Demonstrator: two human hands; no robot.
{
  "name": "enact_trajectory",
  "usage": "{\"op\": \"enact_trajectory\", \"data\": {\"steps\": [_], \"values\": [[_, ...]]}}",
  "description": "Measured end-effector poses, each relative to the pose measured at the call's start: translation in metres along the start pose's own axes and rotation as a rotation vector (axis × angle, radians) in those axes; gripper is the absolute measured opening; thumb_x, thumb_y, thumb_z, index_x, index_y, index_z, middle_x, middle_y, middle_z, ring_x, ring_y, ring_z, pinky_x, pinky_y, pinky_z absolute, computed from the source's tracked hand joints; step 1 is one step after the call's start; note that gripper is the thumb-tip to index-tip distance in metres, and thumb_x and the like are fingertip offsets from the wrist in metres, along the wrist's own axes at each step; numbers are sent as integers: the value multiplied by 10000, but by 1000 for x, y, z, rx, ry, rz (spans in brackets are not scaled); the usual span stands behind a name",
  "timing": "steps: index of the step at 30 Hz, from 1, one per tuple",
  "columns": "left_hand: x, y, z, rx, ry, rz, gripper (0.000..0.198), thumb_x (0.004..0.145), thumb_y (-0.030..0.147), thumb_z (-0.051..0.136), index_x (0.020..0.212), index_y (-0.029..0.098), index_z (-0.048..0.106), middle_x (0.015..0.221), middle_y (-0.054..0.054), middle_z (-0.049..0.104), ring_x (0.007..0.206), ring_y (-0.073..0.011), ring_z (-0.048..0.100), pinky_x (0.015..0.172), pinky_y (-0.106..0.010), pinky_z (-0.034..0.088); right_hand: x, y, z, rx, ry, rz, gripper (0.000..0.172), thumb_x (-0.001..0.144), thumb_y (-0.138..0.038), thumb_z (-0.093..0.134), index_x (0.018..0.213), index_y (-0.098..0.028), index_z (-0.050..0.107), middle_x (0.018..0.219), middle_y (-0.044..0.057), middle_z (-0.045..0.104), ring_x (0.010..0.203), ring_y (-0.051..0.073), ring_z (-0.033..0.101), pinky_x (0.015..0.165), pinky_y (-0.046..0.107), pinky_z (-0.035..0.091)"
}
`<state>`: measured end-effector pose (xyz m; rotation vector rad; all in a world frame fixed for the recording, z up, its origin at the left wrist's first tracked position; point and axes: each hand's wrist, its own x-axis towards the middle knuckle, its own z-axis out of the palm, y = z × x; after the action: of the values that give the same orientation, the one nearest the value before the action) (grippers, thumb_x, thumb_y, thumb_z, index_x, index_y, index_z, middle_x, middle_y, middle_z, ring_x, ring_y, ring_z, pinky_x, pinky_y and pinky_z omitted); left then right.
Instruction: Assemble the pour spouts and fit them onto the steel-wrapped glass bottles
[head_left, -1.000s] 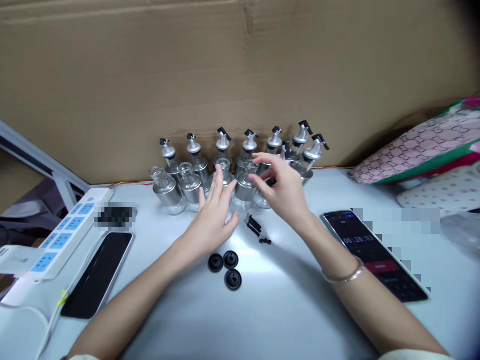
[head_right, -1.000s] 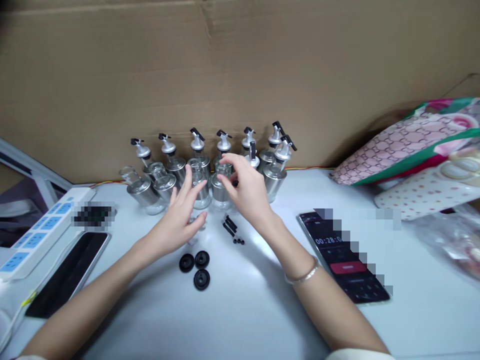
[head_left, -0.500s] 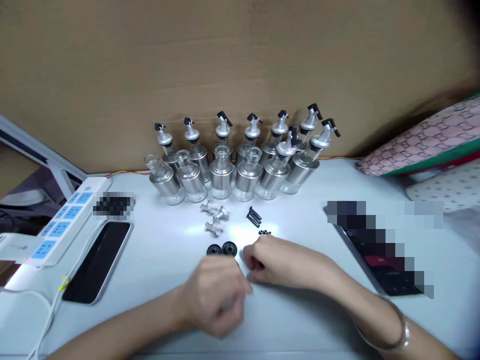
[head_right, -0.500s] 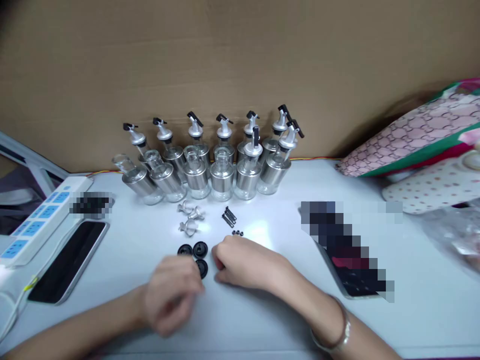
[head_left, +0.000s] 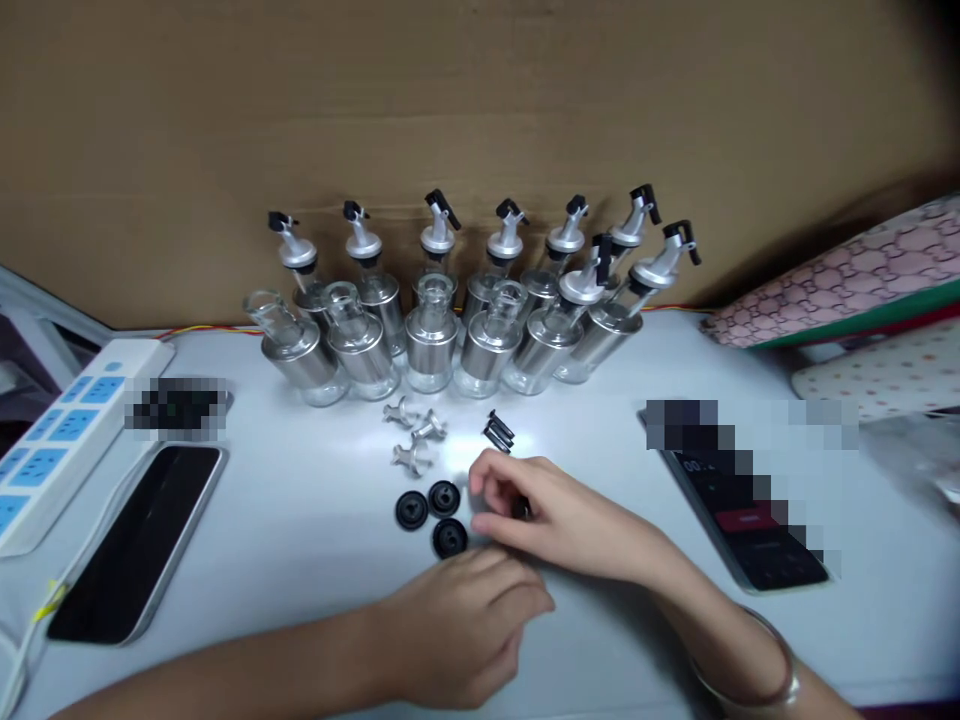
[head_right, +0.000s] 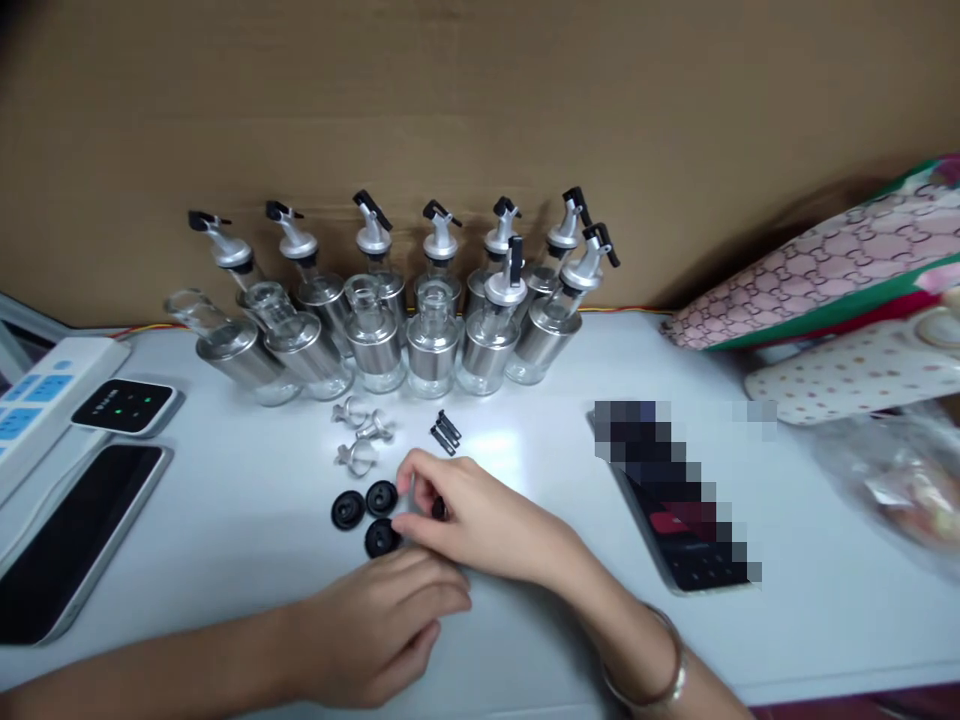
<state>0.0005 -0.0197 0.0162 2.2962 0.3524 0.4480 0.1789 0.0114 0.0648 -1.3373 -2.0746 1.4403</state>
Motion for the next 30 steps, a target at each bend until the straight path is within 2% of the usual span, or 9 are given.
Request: {"op": "enact_trajectory", "data": {"steps": [2, 4, 8, 11, 13, 16, 20, 24, 30], "values": [[-2, 0, 1, -67, 33, -47, 324, 820, 130, 441, 1142, 150, 469, 1033, -141, 633, 945, -251, 617, 855, -380, 526, -6, 3, -4, 194, 31, -89, 316, 756, -99, 574, 966, -238, 383, 848, -21, 462, 748, 123, 494, 629, 247, 407], [-4, 0, 2, -183, 79, -72, 340, 823, 153, 462, 1160, 164, 422, 1065, -147, 605, 973, -252, 616, 853, -382, 533, -10, 5, -7, 402, 27, -183, 374, 752, -42, 537, 959, -260, 314, 945, -12, 413, 829, 113, 520, 654, 239, 424], [-7, 2, 3, -585, 132, -103, 347, 804, 173, 556, 1114, 198, 402, 1042, -105, 584, 925, -199, 621, 807, -325, 542, -9, 6, -5, 706, 62, -259, 225, 900, -102, 471, 972, -263, 331, 1072, 2, 409, 924, 100, 614, 713, 244, 476], [-6, 2, 1, -956, 70, -250, 369, 858, 272, 604, 1137, 201, 373, 963, -58, 562, 759, -128, 622, 692, -264, 524, -3, 6, 2, 830, 111, -246, 205, 899, -177, 559, 981, -251, 387, 1147, 24, 472, 1004, 170, 671, 749, 280, 537], [-4, -1, 1, -1189, 38, -300, 525, 868, 417, 628, 1233, 221, 305, 969, -51, 547, 700, -108, 628, 623, -231, 496, -1, 6, 10, 845, 162, -206, 222, 868, -233, 627, 965, -244, 428, 1132, 30, 527, 957, 186, 699, 720, 287, 569], [0, -7, 4, -1405, 56, -288, 722, 821, 585, 625, 1315, 251, 219, 989, -54, 550, 645, -102, 636, 547, -201, 465, -1, 7, 20, 722, 263, -177, 202, 859, -290, 645, 952, -240, 474, 1052, 37, 607, 839, 171, 717, 672, 293, 591], [1, -10, 8, -1485, 133, -265, 558, 842, 627, 558, 1139, 209, 338, 927, -23, 568, 577, -80, 622, 498, -180, 459, -4, 6, 25, 291, 352, -377, 179, 848, -257, 656, 967, -229, 524, 1006, 59, 661, 913, 184, 683, 720, 305, 581], [-2, -9, 7, -1442, 123, -241, 436, 867, 573, 569, 967, 190, 385, 718, 41, 554, 535, -69, 582, 501, -168, 439, -2, 7, 19, -83, 368, -579, 209, 857, -282, 638, 1021, -174, 565, 957, 89, 691, 892, 187, 658, 752, 334, 558], [-5, -9, 3, -1368, 21, -377, 525, 711, 628, 706, 755, 142, 513, 572, 22, 560, 495, -74, 521, 477, -181, 419, 4, 13, 19, -217, 414, -732, 298, 854, -414, 631, 958, -135, 622, 837, 75, 704, 748, 160, 637, 645, 294, 515]]}}
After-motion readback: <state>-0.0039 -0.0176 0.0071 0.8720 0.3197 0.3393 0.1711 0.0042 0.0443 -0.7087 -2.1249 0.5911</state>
